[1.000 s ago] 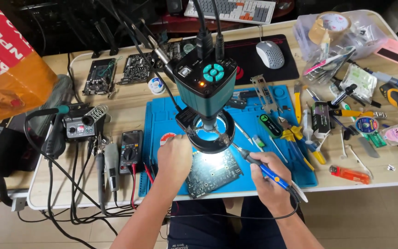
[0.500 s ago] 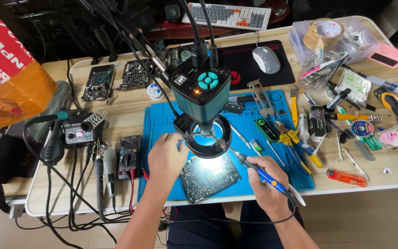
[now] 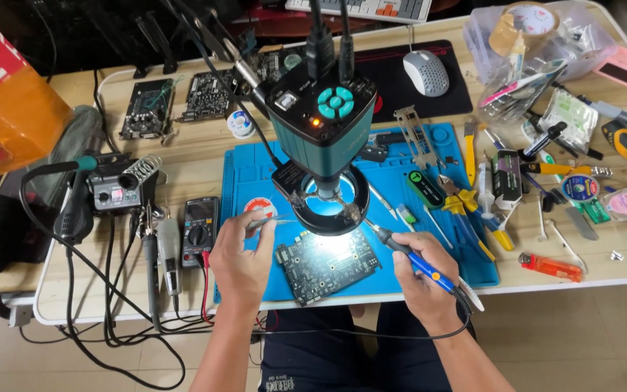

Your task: Soldering and reworking components on a circuit board using a hot air station and soldering iron under a microscope.

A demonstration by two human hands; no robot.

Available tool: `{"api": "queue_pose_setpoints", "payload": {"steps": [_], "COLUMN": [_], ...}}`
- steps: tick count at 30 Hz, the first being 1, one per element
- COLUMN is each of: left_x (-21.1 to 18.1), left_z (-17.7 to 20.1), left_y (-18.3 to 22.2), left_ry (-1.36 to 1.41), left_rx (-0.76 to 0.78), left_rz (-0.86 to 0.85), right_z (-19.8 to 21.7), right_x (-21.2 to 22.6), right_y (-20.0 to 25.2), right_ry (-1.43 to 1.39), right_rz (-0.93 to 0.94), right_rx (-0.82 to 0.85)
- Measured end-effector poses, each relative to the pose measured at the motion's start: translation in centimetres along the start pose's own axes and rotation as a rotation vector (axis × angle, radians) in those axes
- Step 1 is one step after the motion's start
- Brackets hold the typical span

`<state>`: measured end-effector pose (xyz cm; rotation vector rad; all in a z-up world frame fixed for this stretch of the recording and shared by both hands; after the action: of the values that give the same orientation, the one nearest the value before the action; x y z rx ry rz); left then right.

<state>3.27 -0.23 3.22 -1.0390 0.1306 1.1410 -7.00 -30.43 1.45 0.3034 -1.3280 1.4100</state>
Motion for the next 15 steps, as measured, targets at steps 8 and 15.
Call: {"api": "queue_pose_setpoints", "payload": {"steps": [8,15], "left_x": [0.3,-0.2], "left_z": [-1.6,-1.7], "left_y": [-0.5,0.0], "left_ry": [0.091,0.145], "left_rx": [0.024,0.11], "left_rz": [0.024,0.057], "right_z": [0.3,0.2], "right_x": [0.5,0.4], "right_y": [-0.8,-0.9], "right_ry": [-0.061,-0.083], "right_rz": [0.062,0.048], "right_rx": [-0.098,-0.086]}}
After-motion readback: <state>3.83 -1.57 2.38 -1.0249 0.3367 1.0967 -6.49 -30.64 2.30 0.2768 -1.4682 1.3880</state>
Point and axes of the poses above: each hand's wrist, its own y-axis away from the middle knuckle, its own z-axis out of the back of the hand, x = y × z, the point moved 6 cm from there along -y, towards the middle knuckle, and after that the axes turned 1 degree about y, right-handed, at the moved point
